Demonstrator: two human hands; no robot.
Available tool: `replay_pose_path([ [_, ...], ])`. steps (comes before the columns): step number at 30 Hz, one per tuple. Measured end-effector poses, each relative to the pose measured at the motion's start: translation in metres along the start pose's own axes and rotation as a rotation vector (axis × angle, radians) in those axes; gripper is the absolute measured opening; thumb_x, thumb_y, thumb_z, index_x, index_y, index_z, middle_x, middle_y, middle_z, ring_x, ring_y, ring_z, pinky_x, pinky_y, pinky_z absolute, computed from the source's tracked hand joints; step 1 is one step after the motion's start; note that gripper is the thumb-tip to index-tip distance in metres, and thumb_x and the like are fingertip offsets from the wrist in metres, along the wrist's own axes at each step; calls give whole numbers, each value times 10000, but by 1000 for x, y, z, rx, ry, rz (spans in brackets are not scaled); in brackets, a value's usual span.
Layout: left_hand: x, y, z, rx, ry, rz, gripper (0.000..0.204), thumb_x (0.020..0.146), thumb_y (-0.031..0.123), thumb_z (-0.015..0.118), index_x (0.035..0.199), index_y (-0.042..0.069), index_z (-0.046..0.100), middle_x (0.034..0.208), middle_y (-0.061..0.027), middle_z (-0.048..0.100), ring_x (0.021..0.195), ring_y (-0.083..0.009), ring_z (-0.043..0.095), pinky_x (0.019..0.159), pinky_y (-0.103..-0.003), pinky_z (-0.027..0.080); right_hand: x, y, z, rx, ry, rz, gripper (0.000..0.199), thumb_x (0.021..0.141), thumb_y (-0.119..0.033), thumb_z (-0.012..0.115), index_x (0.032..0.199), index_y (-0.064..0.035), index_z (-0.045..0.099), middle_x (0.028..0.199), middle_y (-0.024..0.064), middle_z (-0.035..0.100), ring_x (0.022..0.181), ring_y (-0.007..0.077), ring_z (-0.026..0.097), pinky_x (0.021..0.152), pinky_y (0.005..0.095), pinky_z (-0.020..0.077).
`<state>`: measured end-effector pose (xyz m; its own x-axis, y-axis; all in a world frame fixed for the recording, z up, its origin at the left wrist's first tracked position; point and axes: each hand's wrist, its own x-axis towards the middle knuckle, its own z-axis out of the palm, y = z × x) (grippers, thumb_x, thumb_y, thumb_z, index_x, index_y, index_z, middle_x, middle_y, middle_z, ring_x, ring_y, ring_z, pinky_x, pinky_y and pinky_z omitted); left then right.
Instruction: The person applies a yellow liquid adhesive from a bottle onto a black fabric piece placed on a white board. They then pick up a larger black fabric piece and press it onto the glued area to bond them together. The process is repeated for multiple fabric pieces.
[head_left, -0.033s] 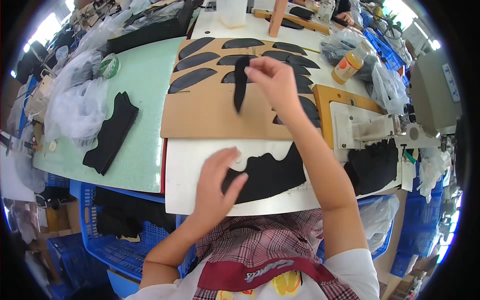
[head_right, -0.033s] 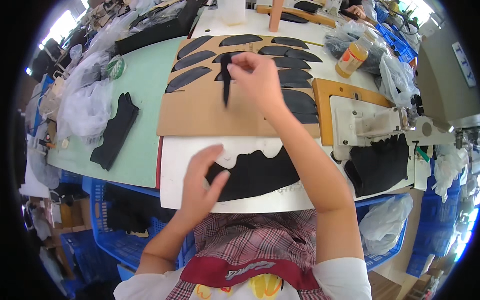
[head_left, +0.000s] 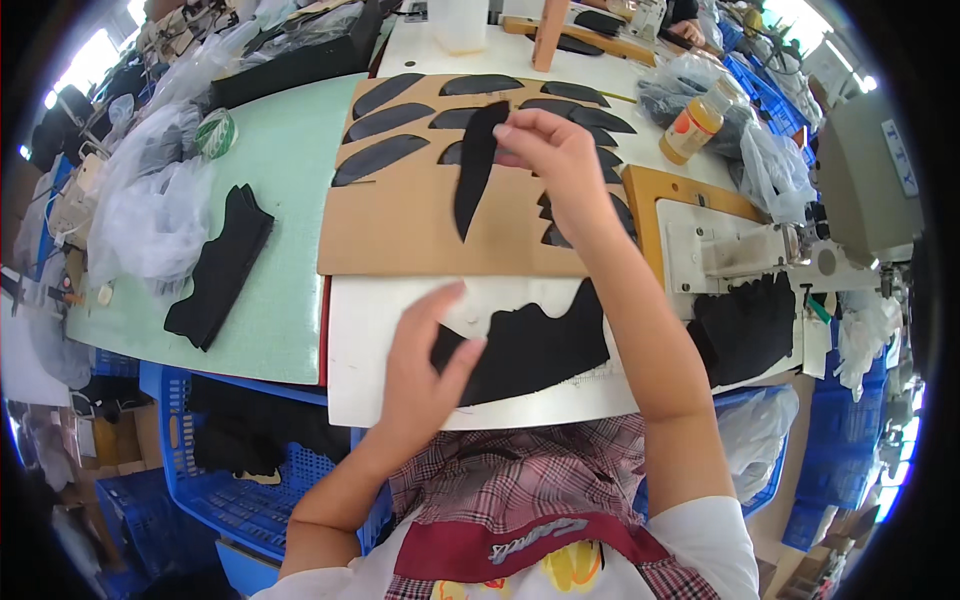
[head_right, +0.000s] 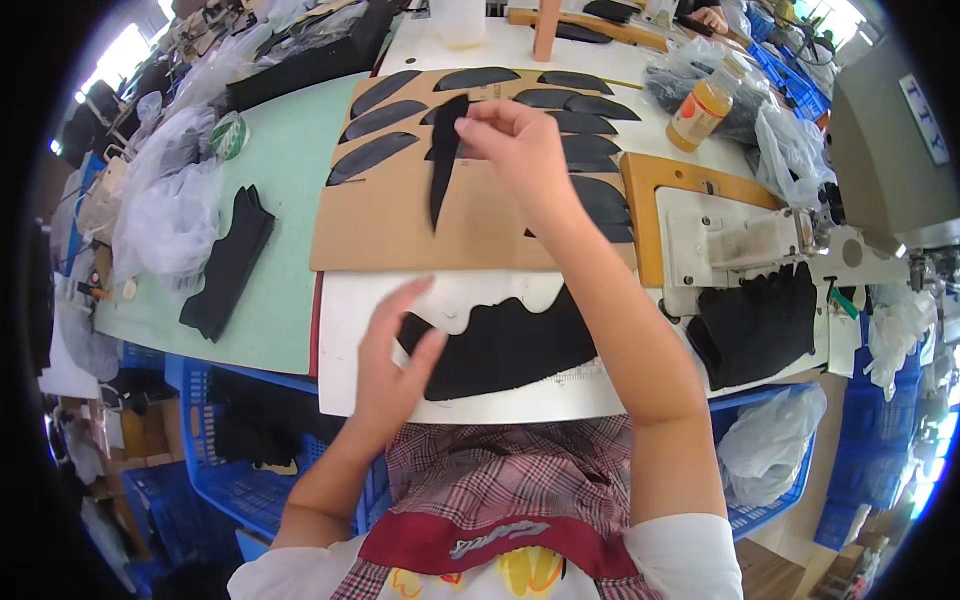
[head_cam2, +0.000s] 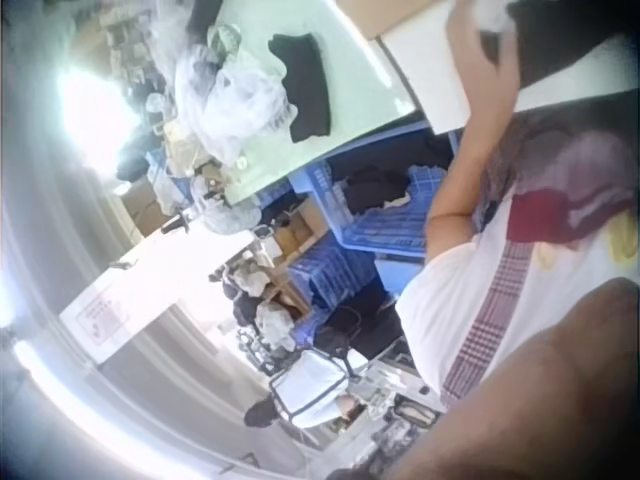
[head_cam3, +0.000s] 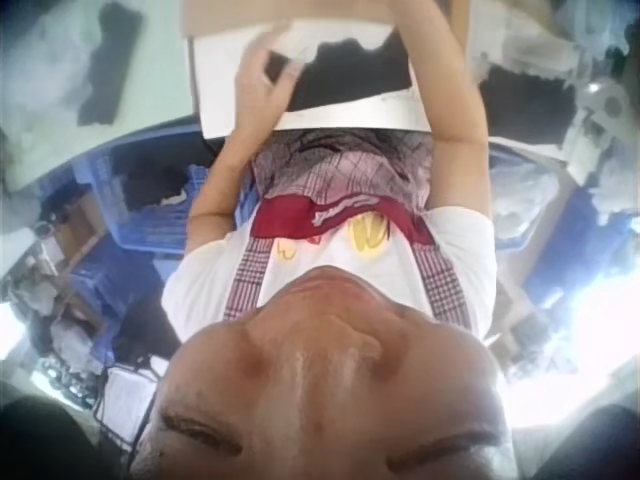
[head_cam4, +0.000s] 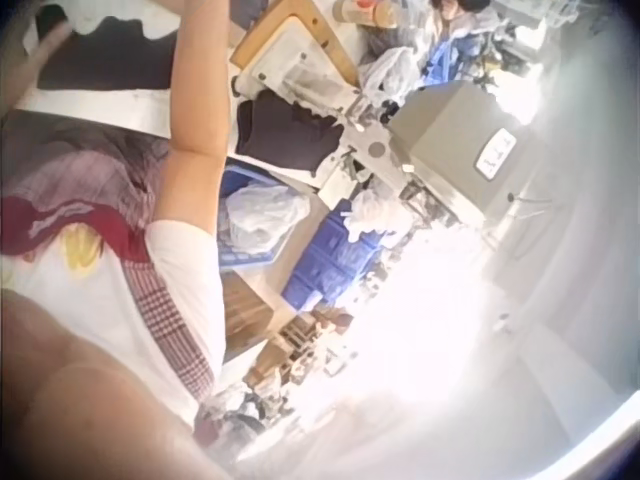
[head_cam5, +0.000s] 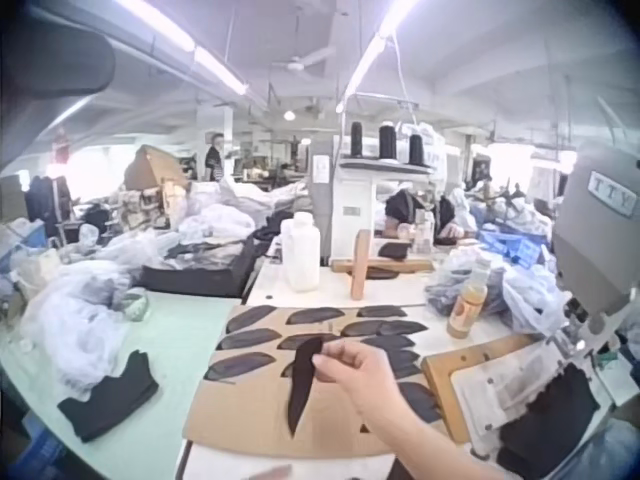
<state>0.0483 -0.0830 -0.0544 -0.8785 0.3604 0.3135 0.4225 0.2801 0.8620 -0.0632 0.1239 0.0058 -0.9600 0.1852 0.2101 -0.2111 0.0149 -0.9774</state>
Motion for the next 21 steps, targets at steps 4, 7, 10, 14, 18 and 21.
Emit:
replay_pose_path([
  [4, 23, 6, 6, -711, -14, -188, 606, 991, 442, 406, 1339, -54, 388, 1239, -198, 558, 1114, -310, 576, 970, -396, 446, -48, -27, -17, 406, -110, 87, 134, 884, -101, 639, 973, -2, 627, 940, 36, 649, 862, 109, 620, 806, 285, 523],
  [7, 20, 14, 5, -1043, -209, -308, 668, 1013, 503, 221, 1348, -58, 358, 1177, -226, 580, 1041, -296, 618, 912, -379, 488, -87, -24, -27, 397, -49, 73, 139, 892, -98, 632, 989, 1, 618, 926, 46, 650, 861, 110, 623, 810, 285, 523],
  [10, 11, 21, 14, -965, -195, -487, 354, 1011, 271, 429, 1191, -26, 498, 1032, -174, 639, 894, -229, 647, 804, -334, 522, -117, -22, -38, 394, 43, 62, 143, 885, -88, 641, 994, 0, 614, 917, 49, 650, 850, 119, 630, 814, 286, 522],
  [14, 0, 29, 26, -1031, -145, -611, 109, 934, 98, 590, 994, 11, 564, 877, -85, 637, 764, -157, 631, 710, -285, 519, -141, -14, -59, 432, 90, 67, 189, 861, -97, 676, 1006, 2, 608, 905, 48, 648, 832, 124, 628, 804, 280, 520],
  [18, 0, 31, 31, -748, -100, -486, 94, 908, 80, 629, 920, 12, 565, 811, -31, 591, 713, -107, 592, 699, -253, 505, -155, -17, -71, 441, 76, 123, 243, 840, -107, 707, 1031, 7, 610, 890, 39, 640, 829, 105, 618, 752, 259, 521],
  [21, -6, 38, 25, -566, -92, -366, 94, 894, 53, 640, 929, -6, 574, 828, -24, 574, 726, -87, 565, 697, -231, 493, -166, -18, -75, 299, 103, 153, 240, 829, -92, 719, 1019, 23, 627, 888, 40, 637, 806, 93, 605, 723, 242, 519],
])
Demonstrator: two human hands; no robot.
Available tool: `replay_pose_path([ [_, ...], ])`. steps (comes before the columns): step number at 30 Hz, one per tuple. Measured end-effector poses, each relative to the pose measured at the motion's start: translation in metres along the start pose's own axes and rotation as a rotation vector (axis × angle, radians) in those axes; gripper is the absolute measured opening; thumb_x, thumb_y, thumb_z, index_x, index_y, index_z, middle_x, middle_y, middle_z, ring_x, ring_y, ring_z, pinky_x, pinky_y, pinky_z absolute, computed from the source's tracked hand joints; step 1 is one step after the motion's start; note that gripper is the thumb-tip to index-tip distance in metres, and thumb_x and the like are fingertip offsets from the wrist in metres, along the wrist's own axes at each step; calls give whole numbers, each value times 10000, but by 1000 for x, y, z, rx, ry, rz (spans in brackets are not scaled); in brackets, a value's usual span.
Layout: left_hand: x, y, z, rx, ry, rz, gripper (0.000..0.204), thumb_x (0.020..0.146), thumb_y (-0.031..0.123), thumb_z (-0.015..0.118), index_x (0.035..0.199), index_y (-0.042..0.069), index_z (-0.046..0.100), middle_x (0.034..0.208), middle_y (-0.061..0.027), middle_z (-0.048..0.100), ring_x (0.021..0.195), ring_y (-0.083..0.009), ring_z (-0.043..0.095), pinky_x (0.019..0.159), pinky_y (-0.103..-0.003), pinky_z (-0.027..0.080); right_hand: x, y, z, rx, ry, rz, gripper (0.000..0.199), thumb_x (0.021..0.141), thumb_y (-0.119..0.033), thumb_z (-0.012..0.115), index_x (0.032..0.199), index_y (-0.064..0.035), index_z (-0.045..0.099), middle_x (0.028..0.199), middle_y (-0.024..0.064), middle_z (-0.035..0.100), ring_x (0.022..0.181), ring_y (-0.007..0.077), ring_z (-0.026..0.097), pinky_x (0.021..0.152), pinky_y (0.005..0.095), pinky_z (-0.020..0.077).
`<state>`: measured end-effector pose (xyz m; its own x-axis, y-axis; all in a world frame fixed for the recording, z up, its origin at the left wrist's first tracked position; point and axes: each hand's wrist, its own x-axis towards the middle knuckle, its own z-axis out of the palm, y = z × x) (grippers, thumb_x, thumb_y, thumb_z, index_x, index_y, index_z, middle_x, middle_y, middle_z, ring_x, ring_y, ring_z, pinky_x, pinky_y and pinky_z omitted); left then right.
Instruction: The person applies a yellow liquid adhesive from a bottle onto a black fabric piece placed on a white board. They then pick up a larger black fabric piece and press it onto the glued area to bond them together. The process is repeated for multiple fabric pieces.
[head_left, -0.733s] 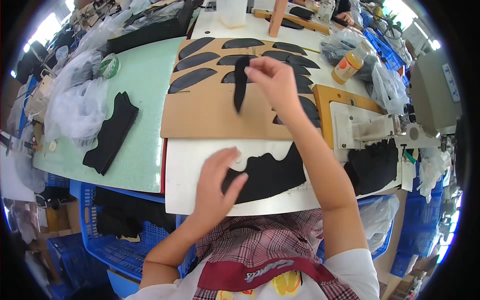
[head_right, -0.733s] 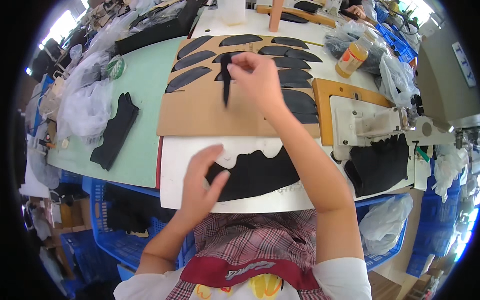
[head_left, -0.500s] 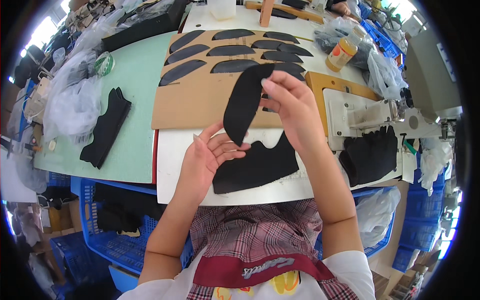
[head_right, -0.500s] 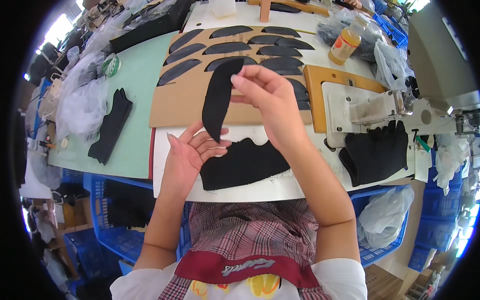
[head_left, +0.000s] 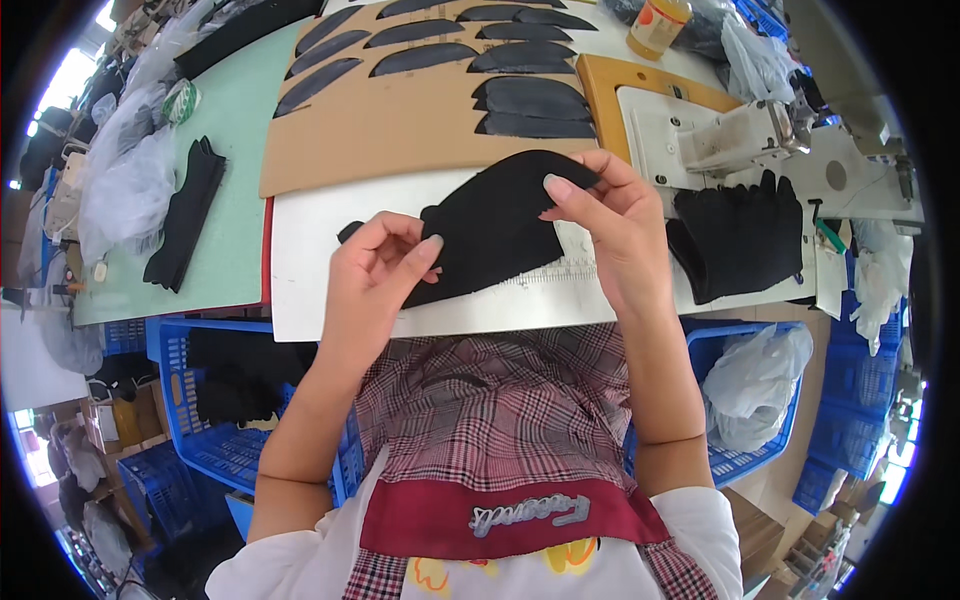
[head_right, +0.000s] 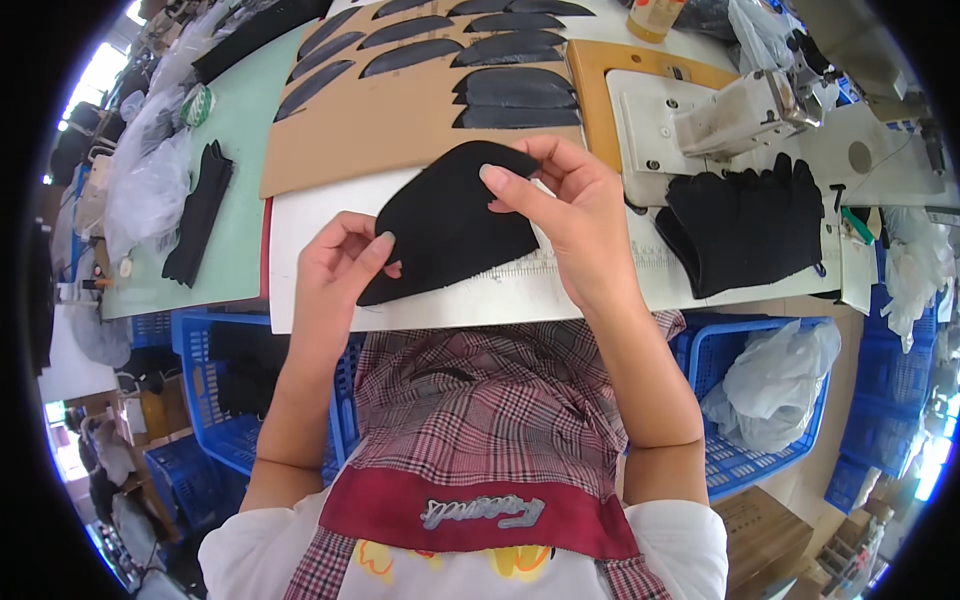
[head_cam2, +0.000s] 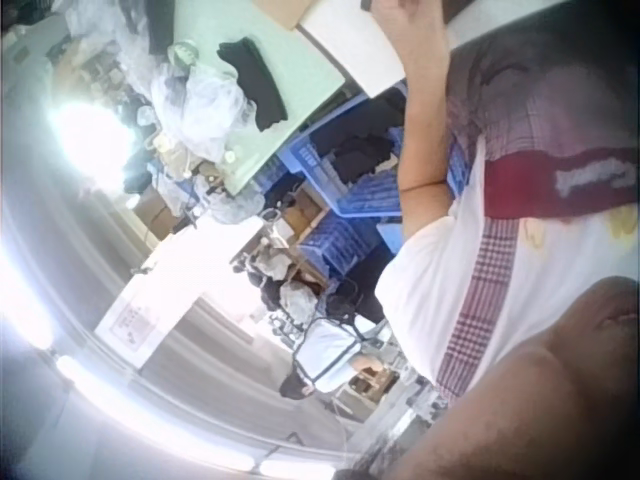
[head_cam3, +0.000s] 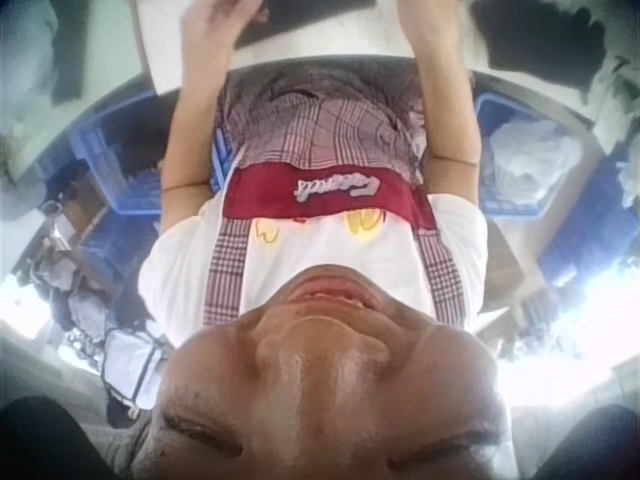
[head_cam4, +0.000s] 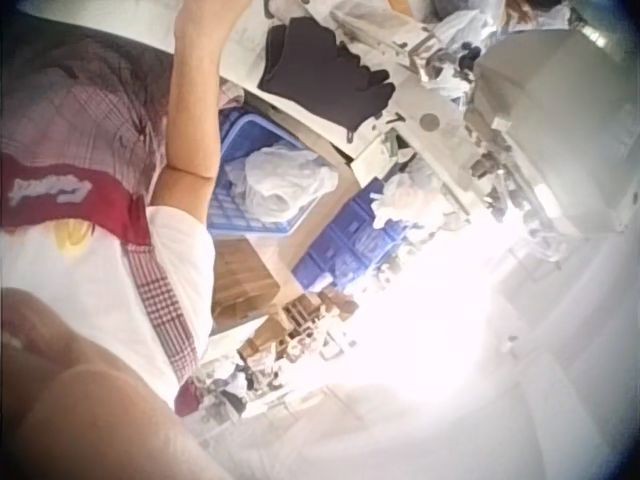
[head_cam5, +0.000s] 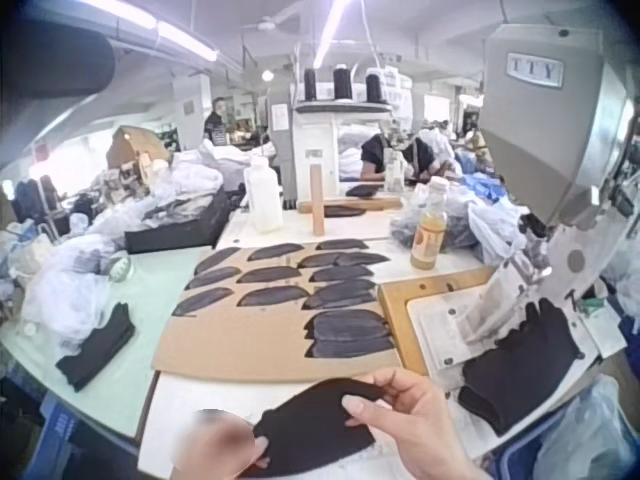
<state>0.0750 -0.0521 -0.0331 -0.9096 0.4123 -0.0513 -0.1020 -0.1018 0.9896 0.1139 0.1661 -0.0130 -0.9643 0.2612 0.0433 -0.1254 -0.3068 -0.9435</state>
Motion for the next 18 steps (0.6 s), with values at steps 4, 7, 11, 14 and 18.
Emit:
replay_pose_path([
  [4, -10, 2, -8, 71, 25, 28, 92, 879, 25, 650, 927, -15, 582, 841, -20, 571, 744, -71, 543, 703, -213, 461, -12, 3, -6, -98, 13, 15, 206, 814, -58, 729, 984, 25, 649, 891, 36, 642, 743, 79, 583, 680, 227, 506],
  [7, -23, 3, -16, 109, 49, 62, 83, 869, -8, 649, 922, -23, 588, 848, -11, 570, 766, -70, 519, 724, -206, 431, -23, 6, -11, -181, -49, 31, 199, 806, -13, 722, 988, 27, 652, 876, 31, 643, 750, 68, 579, 675, 210, 492],
  [11, -34, -1, -22, 281, 112, 171, 116, 811, -43, 672, 918, -54, 628, 862, -43, 588, 803, -103, 534, 779, -234, 440, -36, 10, -4, -264, -22, 29, 203, 797, 3, 726, 980, 43, 651, 857, 31, 641, 737, 66, 582, 682, 200, 483],
  [14, -42, -8, -13, 372, 216, 128, 138, 802, -35, 685, 933, -47, 644, 856, -46, 605, 795, -103, 537, 771, -232, 442, -38, 16, -12, -314, -33, 108, 198, 793, 11, 726, 973, 46, 653, 848, 31, 636, 744, 71, 583, 689, 201, 484],
  [18, -42, -15, -16, 272, 231, 58, 132, 814, -17, 694, 934, -46, 647, 836, -39, 598, 784, -99, 534, 751, -226, 444, -38, 22, -16, -406, -23, 92, 185, 797, 1, 725, 966, 38, 661, 833, 19, 633, 750, 73, 581, 691, 201, 481],
])
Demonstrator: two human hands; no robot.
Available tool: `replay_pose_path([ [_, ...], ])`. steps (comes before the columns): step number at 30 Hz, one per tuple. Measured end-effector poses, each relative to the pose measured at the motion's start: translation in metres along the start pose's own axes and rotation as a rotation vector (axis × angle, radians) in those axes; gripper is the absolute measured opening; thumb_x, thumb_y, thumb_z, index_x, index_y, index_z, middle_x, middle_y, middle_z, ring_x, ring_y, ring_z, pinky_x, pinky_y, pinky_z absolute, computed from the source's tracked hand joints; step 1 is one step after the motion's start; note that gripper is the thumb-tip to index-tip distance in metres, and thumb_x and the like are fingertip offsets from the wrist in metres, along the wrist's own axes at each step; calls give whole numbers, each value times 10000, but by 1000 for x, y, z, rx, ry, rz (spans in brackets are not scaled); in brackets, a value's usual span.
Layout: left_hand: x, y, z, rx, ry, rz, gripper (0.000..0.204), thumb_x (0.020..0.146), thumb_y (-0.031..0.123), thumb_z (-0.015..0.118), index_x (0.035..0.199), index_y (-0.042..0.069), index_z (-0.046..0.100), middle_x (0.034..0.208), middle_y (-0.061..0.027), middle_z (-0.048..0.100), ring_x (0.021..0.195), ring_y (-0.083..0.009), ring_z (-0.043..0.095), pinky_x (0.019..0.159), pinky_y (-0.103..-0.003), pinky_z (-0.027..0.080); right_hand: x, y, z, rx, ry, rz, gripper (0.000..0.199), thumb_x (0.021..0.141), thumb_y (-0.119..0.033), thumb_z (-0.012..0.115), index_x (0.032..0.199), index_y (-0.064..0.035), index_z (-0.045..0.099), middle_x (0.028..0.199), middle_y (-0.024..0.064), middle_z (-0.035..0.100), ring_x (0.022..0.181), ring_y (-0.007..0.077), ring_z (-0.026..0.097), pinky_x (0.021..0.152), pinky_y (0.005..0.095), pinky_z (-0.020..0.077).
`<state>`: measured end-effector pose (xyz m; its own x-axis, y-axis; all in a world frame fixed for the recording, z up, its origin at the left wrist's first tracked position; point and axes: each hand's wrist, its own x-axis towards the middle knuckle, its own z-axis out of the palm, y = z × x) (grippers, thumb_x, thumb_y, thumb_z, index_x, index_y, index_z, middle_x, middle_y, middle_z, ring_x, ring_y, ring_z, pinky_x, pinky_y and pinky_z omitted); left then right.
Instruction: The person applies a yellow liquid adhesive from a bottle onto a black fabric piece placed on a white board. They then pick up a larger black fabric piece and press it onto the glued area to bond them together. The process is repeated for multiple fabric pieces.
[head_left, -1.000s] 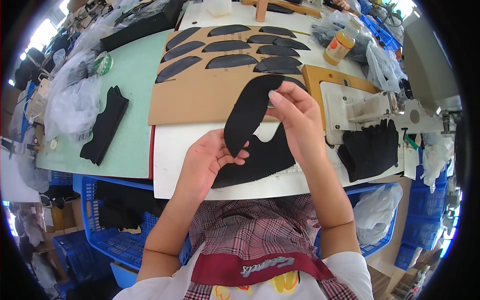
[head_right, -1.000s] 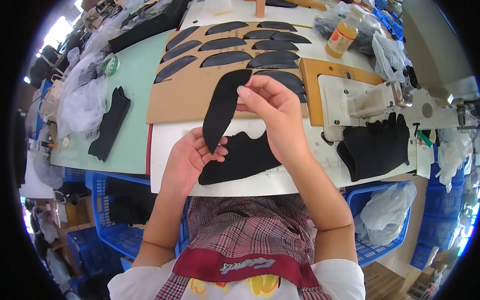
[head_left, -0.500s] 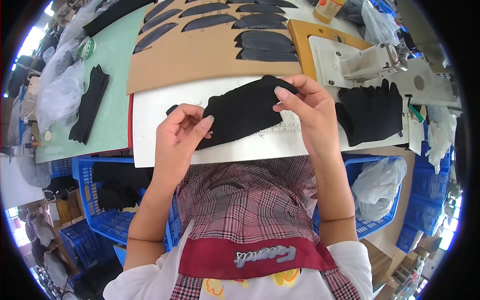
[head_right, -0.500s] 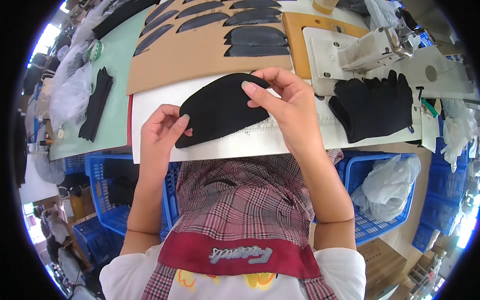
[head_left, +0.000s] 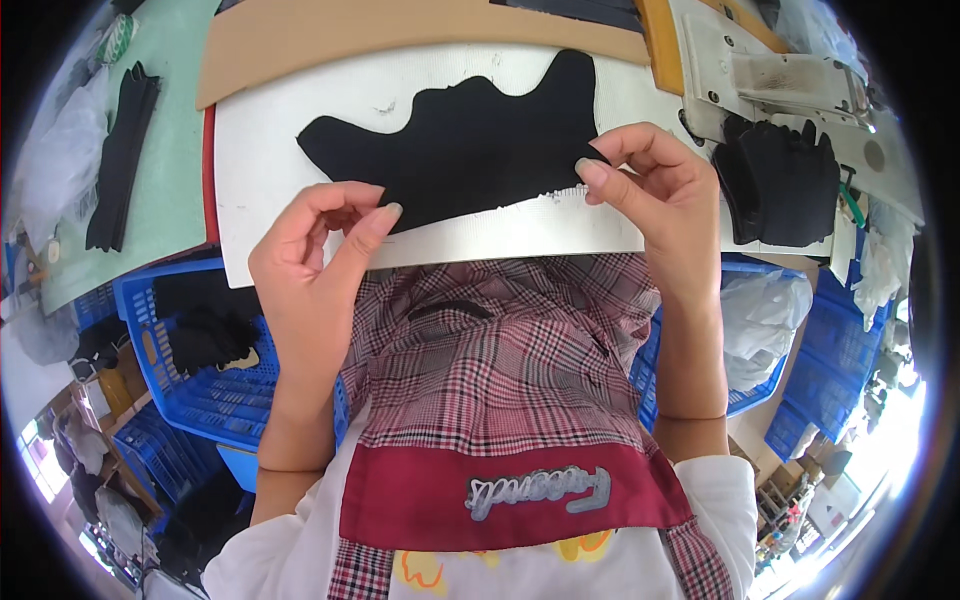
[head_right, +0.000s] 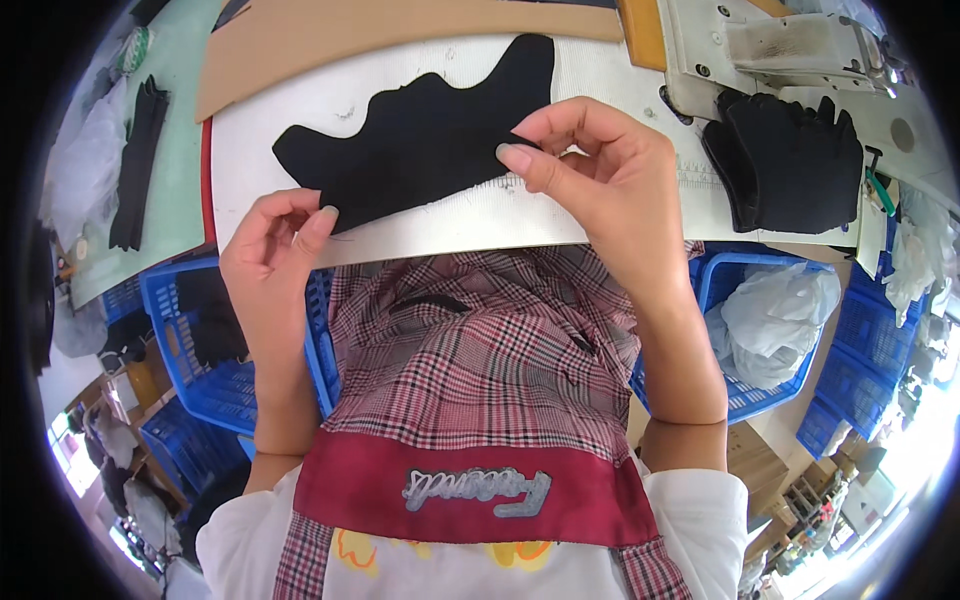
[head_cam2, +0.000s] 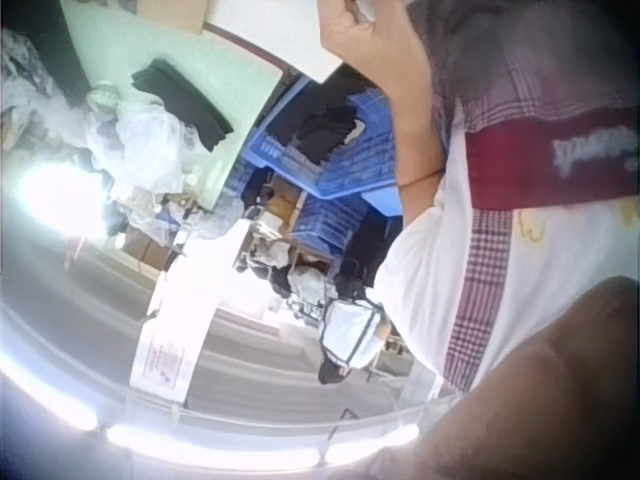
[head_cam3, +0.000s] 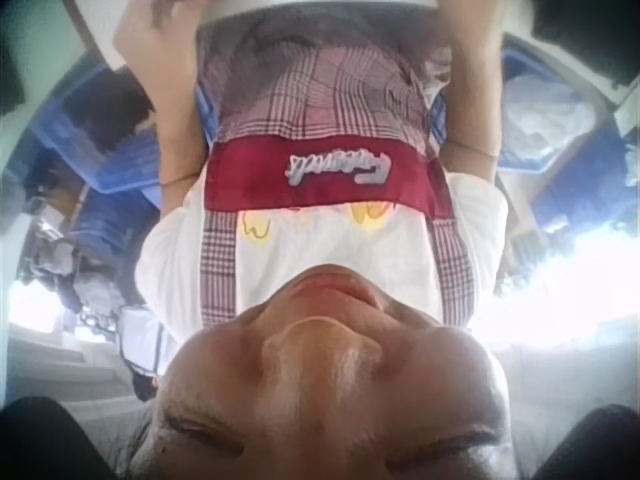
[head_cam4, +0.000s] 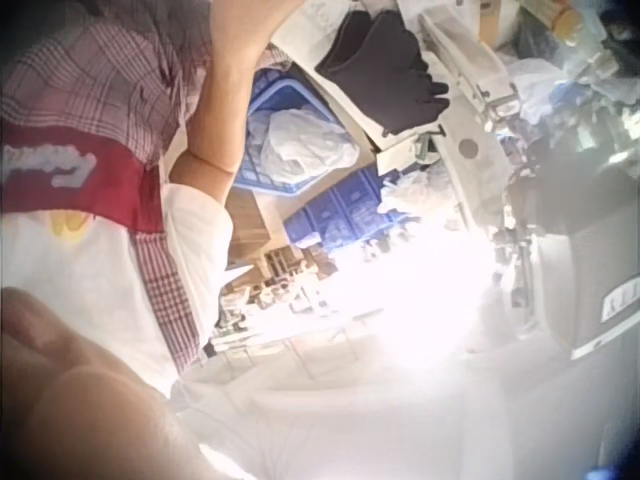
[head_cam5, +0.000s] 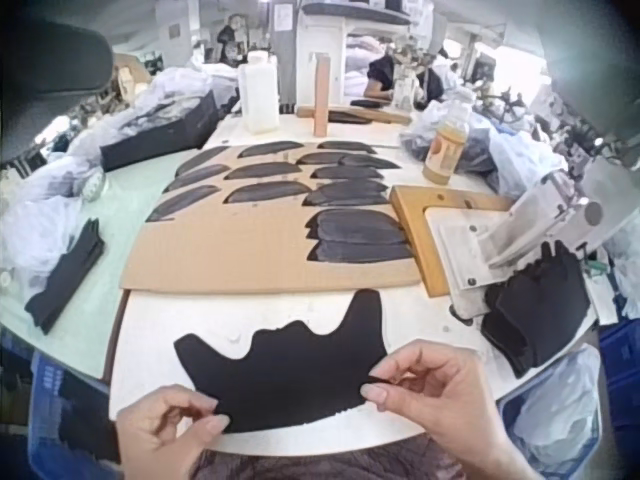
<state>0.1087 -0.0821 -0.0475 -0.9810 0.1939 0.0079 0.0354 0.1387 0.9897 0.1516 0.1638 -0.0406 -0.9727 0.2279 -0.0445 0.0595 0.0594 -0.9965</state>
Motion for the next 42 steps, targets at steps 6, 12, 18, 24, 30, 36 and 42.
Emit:
replay_pose_path([
  [6, -5, -3, 2, -6, 34, 52, 109, 850, -5, 654, 923, -13, 574, 861, -27, 552, 815, -91, 500, 779, -222, 407, 4, 0, 2, -19, -12, -66, 142, 808, -47, 725, 938, -1, 689, 807, 5, 644, 733, 70, 573, 677, 194, 458],
  [12, 0, -8, 3, 375, 43, 166, 98, 835, 32, 672, 880, 16, 587, 814, -9, 564, 772, -94, 492, 753, -235, 387, 9, 13, 3, -269, 15, -109, 132, 801, -87, 729, 924, -43, 710, 763, -19, 639, 684, 45, 523, 618, 187, 413],
  [18, 0, -18, 10, 488, 73, 127, 108, 841, 24, 673, 922, 12, 603, 816, 2, 567, 759, -80, 486, 737, -210, 389, 10, 18, 6, -304, 16, -66, 218, 789, -37, 719, 1001, -22, 669, 712, -36, 576, 628, 27, 452, 568, 182, 374],
  [24, 3, -23, 7, 397, 19, 114, 236, 832, 19, 680, 1045, 14, 578, 798, 1, 550, 764, -76, 480, 721, -212, 386, 12, 19, 7, -338, 20, -71, 266, 774, 13, 703, 1030, -10, 635, 711, -38, 561, 603, 20, 435, 552, 170, 366],
  [30, 5, -22, 8, 441, 24, 120, 275, 814, 30, 701, 1061, 17, 579, 801, 1, 556, 759, -74, 474, 712, -219, 368, 13, 19, 8, -349, 26, -71, 258, 768, 18, 699, 1018, -13, 640, 706, -39, 563, 601, 17, 441, 550, 167, 373],
  [36, 4, -23, 9, 451, 41, 122, 290, 803, 41, 714, 1063, 19, 588, 802, 3, 558, 751, -78, 458, 712, -224, 368, 12, 21, 9, -356, 36, -87, 250, 764, 19, 700, 1005, -18, 647, 702, -43, 564, 594, 18, 442, 544, 168, 375],
  [42, 3, -21, 11, 459, 46, 107, 289, 800, 35, 713, 1061, 23, 590, 800, 5, 556, 762, -78, 451, 727, -227, 369, 11, 21, 9, -371, 39, -99, 244, 761, 20, 697, 997, -24, 651, 694, -43, 561, 591, 20, 444, 543, 172, 380],
])
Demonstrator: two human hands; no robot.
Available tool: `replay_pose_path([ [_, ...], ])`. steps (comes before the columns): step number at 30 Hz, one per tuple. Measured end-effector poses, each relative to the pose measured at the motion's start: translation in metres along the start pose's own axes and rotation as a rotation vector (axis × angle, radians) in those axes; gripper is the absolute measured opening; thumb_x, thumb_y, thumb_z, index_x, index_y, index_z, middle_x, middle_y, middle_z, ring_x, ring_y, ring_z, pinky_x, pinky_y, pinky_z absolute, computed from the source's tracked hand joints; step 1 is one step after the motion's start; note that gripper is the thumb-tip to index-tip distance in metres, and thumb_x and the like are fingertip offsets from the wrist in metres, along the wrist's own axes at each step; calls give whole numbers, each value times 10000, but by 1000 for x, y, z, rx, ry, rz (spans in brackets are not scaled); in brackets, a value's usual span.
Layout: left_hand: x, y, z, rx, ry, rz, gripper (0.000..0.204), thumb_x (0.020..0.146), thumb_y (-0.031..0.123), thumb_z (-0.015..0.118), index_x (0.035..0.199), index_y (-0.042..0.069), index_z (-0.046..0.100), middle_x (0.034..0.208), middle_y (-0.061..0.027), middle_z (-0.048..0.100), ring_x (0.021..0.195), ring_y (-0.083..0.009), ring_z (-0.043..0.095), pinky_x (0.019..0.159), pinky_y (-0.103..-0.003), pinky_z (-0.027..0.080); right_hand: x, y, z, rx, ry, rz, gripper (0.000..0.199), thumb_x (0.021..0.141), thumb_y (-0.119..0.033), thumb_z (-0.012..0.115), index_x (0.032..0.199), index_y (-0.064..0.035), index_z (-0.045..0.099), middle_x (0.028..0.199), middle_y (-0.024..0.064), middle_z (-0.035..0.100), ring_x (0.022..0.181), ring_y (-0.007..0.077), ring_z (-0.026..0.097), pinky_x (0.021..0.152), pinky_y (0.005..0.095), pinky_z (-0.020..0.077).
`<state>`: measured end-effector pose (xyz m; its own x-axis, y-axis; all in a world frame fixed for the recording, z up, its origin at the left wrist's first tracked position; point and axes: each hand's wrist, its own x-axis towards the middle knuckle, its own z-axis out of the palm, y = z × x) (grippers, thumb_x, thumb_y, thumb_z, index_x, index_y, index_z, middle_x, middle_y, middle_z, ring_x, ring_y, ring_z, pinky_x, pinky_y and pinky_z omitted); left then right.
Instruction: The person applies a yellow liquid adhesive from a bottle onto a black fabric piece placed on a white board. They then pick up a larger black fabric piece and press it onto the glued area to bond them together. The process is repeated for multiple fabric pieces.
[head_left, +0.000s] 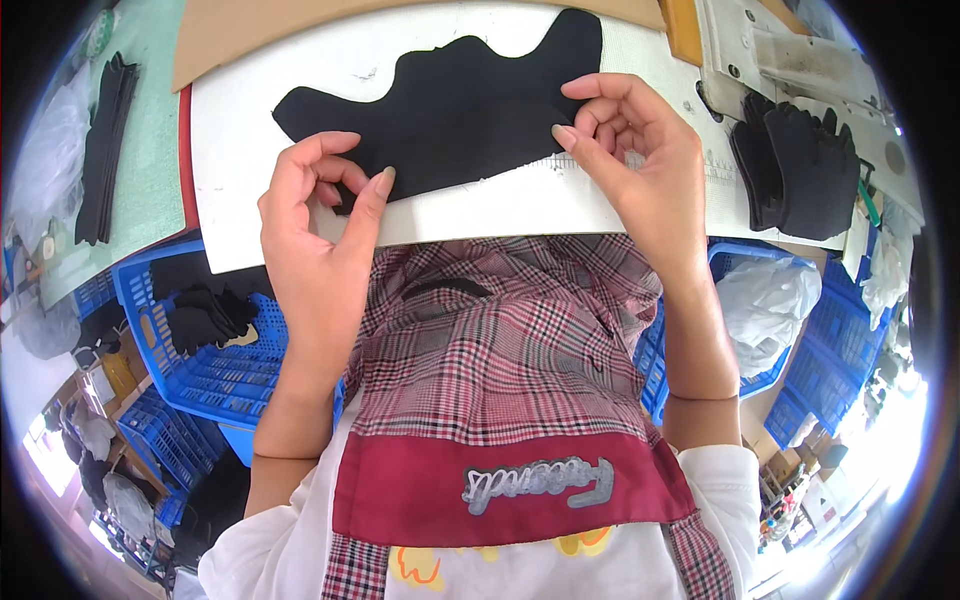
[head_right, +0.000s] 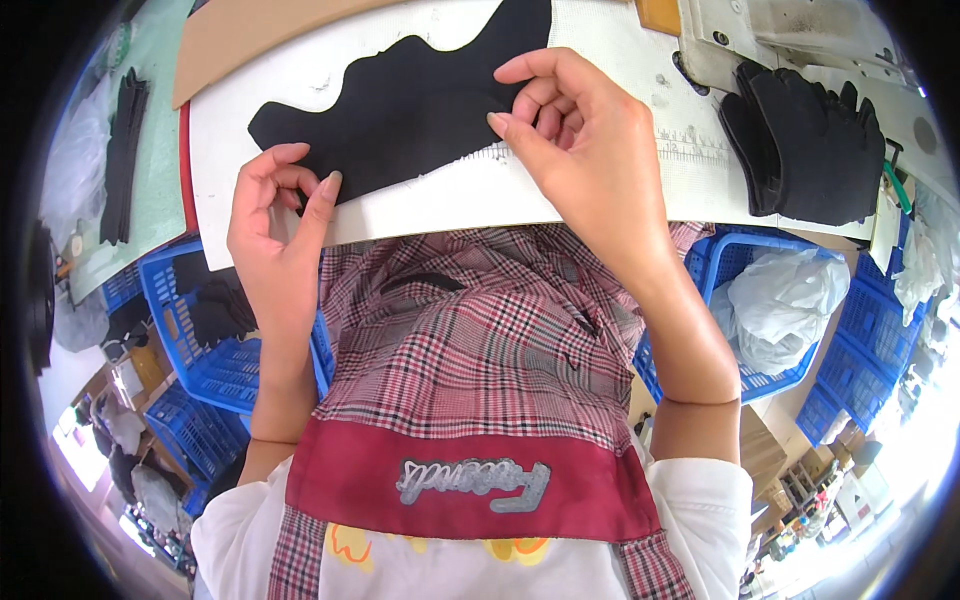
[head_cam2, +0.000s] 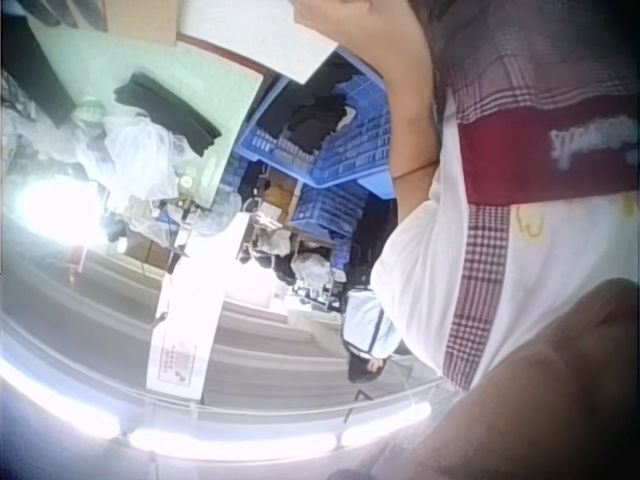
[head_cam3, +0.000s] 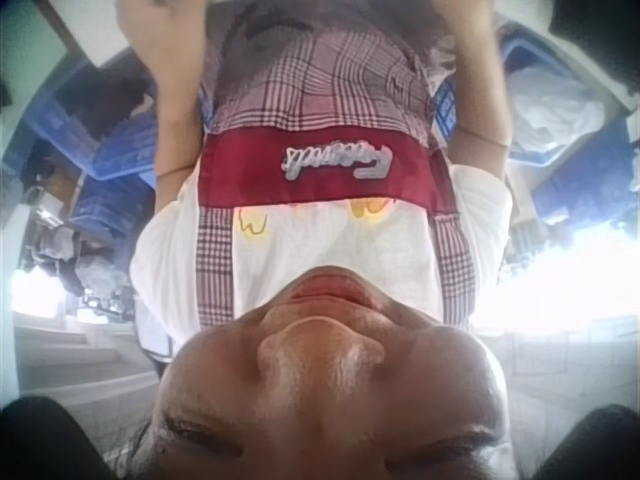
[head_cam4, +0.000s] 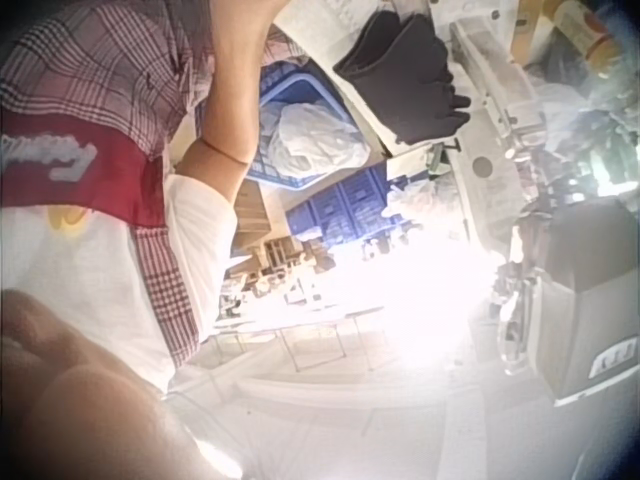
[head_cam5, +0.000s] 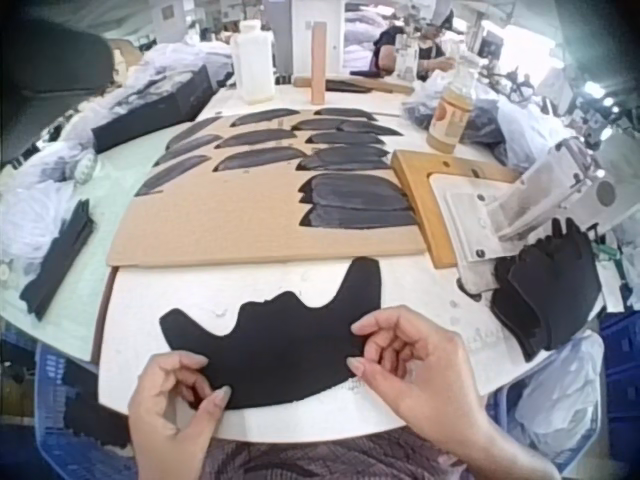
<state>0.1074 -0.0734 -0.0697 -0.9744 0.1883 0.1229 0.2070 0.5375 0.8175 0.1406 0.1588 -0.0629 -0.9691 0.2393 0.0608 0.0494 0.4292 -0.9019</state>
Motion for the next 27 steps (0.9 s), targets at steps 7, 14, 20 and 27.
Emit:
replay_pose_path([
  [7, 1, 2, 2, 47, 12, -9, 277, 798, 21, 708, 1050, 25, 595, 793, 10, 554, 754, -75, 450, 726, -219, 370, 0, 0, -2, 16, -34, 27, 265, 769, 5, 692, 1030, -13, 644, 738, -45, 567, 660, 17, 471, 616, 173, 374],
  [14, 0, 3, 3, 54, 24, -6, 278, 796, 16, 708, 1050, 26, 594, 780, 10, 550, 750, -74, 450, 727, -219, 369, 0, 3, 0, 11, 1, -5, 233, 761, 12, 692, 987, -23, 644, 686, -37, 549, 589, 33, 448, 541, 185, 389],
  [20, -1, 4, 3, 65, 14, -27, 290, 791, 26, 717, 1051, 26, 590, 803, 4, 546, 756, -81, 438, 742, -229, 364, -1, -3, 0, -82, -12, -15, 238, 742, 13, 688, 968, -32, 630, 747, 16, 541, 625, 94, 488, 572, 228, 422],
  [27, 0, 16, 8, 398, 102, 308, 439, 776, 23, 655, 1201, 38, 545, 1178, -127, 525, 1083, -271, 501, 950, -363, 377, -2, -3, 2, -214, -21, -173, 180, 730, 17, 667, 898, -38, 632, 846, 77, 549, 752, 196, 584, 649, 299, 473],
])
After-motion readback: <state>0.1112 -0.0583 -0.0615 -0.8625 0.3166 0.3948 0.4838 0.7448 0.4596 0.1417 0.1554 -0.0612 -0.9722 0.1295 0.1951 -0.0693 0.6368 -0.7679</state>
